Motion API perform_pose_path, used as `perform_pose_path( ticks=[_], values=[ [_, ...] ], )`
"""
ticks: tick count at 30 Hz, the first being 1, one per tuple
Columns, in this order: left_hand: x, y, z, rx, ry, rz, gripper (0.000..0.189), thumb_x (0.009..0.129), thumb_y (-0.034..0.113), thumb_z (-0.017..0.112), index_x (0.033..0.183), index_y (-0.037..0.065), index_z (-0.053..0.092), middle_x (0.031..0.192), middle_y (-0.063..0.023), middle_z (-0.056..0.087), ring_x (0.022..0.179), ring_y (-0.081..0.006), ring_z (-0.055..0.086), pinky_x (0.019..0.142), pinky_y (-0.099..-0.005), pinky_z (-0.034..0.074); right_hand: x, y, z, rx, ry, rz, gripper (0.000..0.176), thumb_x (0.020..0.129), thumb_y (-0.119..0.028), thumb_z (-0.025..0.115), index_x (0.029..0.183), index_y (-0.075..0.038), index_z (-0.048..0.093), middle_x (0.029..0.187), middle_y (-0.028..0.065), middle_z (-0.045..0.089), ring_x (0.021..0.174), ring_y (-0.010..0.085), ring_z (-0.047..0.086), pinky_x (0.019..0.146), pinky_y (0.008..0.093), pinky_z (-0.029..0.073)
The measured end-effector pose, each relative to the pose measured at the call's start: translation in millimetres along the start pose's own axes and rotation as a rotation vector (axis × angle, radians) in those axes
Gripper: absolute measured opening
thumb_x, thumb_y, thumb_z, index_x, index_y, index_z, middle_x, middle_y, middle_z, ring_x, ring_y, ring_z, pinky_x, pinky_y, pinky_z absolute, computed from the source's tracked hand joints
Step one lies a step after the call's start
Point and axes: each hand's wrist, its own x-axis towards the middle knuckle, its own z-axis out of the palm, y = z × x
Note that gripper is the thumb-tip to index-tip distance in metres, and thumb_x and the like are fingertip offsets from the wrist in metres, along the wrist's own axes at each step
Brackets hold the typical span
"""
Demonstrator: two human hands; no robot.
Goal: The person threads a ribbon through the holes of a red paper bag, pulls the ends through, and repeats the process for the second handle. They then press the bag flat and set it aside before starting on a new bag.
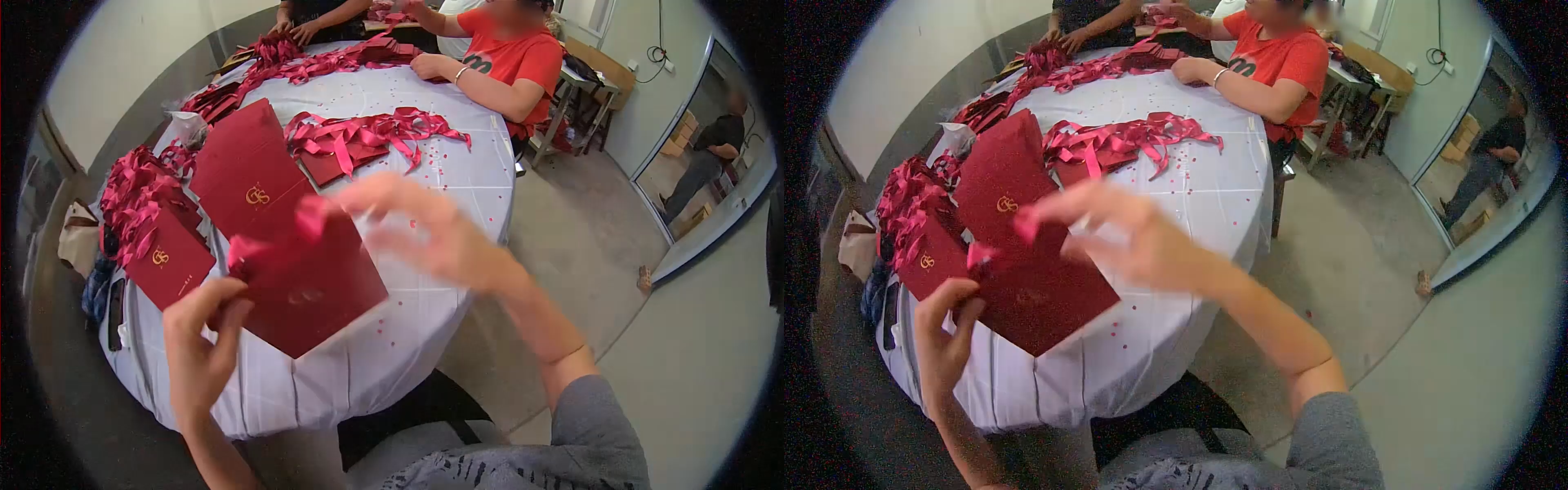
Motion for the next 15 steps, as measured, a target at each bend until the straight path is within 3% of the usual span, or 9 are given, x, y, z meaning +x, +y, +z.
perform_pose_path(
  ticks=[2,4,6,9,12,15],
  values=[
    [7.0,-12.0,5.5,-0.077,0.050,-0.056,0.010,0.077,-0.004,0.061,0.086,-0.004,0.058,0.067,-0.0051,0.054,0.061,-0.0081,0.048,0.055,-0.0223,0.038,6.5,34.7,-28.8,-0.208,0.227,0.125,0.030,0.081,-0.003,0.057,0.111,-0.008,0.060,0.101,0.0118,0.060,0.092,0.0205,0.059,0.077,0.0303,0.047],
    [12.6,-21.9,13.9,-0.045,0.095,-0.006,0.010,0.079,-0.003,0.060,0.088,-0.003,0.057,0.066,-0.0044,0.052,0.059,-0.0076,0.046,0.053,-0.0219,0.037,0.6,85.5,-59.0,-0.448,0.208,0.219,0.025,0.079,0.000,0.056,0.102,-0.007,0.064,0.096,0.0109,0.060,0.086,0.0241,0.059,0.076,0.0326,0.047],
    [15.8,-23.7,22.0,-0.050,0.102,-0.061,0.009,0.080,-0.002,0.060,0.089,-0.002,0.057,0.065,-0.0039,0.051,0.058,-0.0073,0.045,0.052,-0.0220,0.035,-8.8,123.2,-75.1,-0.775,0.119,0.186,0.022,0.076,0.000,0.057,0.095,-0.006,0.067,0.092,0.0105,0.059,0.086,0.0278,0.057,0.076,0.0369,0.047],
    [16.6,-36.7,30.2,-0.035,0.099,-0.051,0.010,0.083,0.000,0.058,0.093,-0.002,0.057,0.070,-0.0024,0.053,0.063,-0.0074,0.046,0.056,-0.0220,0.037,-19.6,156.8,-79.9,-0.932,0.033,0.098,0.019,0.073,-0.002,0.059,0.090,-0.007,0.066,0.090,0.0110,0.057,0.090,0.0303,0.055,0.078,0.0404,0.045],
    [16.2,-44.1,34.8,-0.052,0.090,-0.090,0.011,0.086,0.002,0.056,0.096,-0.001,0.057,0.075,-0.0017,0.055,0.071,-0.0077,0.048,0.062,-0.0219,0.039,-19.0,172.1,-80.1,-1.028,-0.036,0.194,0.014,0.071,-0.005,0.062,0.085,-0.008,0.066,0.091,0.0104,0.056,0.094,0.0294,0.052,0.081,0.0395,0.044],
    [14.6,-52.5,39.7,-0.106,0.114,-0.094,0.013,0.087,0.004,0.056,0.098,-0.001,0.057,0.079,-0.0020,0.056,0.074,-0.0079,0.049,0.066,-0.0221,0.040,-15.4,162.8,-72.8,-1.026,0.008,0.126,0.010,0.070,-0.005,0.065,0.080,-0.008,0.065,0.091,0.0099,0.056,0.094,0.0288,0.051,0.081,0.0380,0.043]
  ],
)
